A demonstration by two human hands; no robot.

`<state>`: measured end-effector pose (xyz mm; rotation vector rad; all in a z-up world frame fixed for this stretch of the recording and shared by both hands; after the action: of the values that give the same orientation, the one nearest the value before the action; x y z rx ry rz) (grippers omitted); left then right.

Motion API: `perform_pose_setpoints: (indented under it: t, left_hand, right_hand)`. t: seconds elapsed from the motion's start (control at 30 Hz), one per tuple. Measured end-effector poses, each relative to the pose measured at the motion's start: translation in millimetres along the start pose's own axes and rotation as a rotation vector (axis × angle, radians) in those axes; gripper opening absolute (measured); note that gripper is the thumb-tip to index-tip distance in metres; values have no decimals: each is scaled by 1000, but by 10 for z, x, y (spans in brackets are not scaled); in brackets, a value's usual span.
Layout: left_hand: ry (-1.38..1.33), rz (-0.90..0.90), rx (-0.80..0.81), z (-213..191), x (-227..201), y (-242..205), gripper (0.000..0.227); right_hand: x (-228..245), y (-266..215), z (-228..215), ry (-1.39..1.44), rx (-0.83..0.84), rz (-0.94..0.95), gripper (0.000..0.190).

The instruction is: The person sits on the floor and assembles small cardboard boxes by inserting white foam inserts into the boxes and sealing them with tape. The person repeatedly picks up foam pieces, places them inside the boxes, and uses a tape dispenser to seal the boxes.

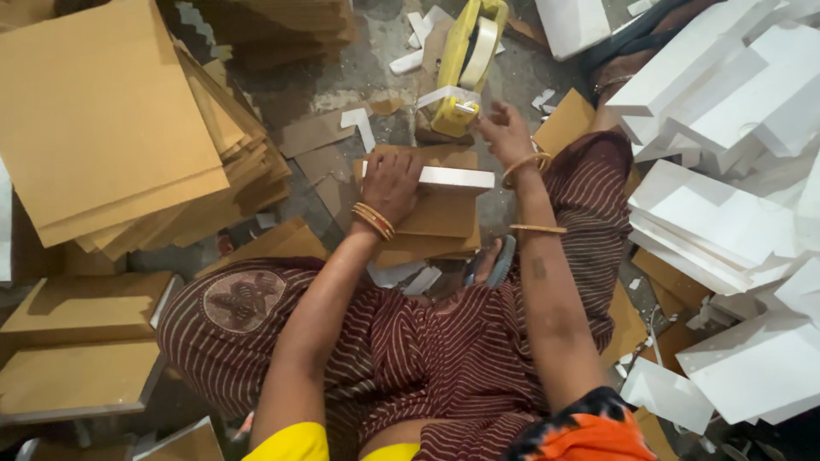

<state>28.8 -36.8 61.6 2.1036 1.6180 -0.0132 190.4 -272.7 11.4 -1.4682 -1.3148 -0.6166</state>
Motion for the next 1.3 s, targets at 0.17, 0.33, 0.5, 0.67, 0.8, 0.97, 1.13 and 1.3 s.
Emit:
perform_pose_setpoints:
  t: [0.17,0.33,0.5,0.67,0.8,0.97,1.13,1.3]
  left_hand:
    - [54,12,-51,5,-25,-31,38]
    - [78,-30,45,-22,-56,-34,30]
    - [32,-35,31,-44,-67,-17,35]
    - [18,-28,18,-73,-64,4,37]
    - [-17,-29,46,-99,-100,-13,42]
    - [24,-42,54,-117,-109,25,41]
    - [-13,-12,38,-48,-119,17,42]
    - [17,-28,23,26,-137,28,37]
  right_hand:
    - [-199,154,-1,-240,87,26,106]
    - [-340,287,157,-229,154,-119,112]
    - [-318,239,194,-145,170,-209,111]
    - [-266,222,108,-324,75,-293,90]
    - [-286,278,84,-328,90,-322,93]
    - [-200,408,35,-334,170,-354,95]
    - [-262,465,-21,-330,183,-282,92]
    - [-159,581,-168,74,61,-340,44]
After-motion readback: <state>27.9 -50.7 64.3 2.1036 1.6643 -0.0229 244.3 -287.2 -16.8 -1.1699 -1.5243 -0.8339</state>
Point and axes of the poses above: each hand's wrist, its own y-axis towards the middle knuckle, its own z-axis out of the palm, x = y × z, the point moved 2 cm from there along y, towards the middle knuckle, and after that the axes turned 1 degree about -y, right-handed, at the moved point
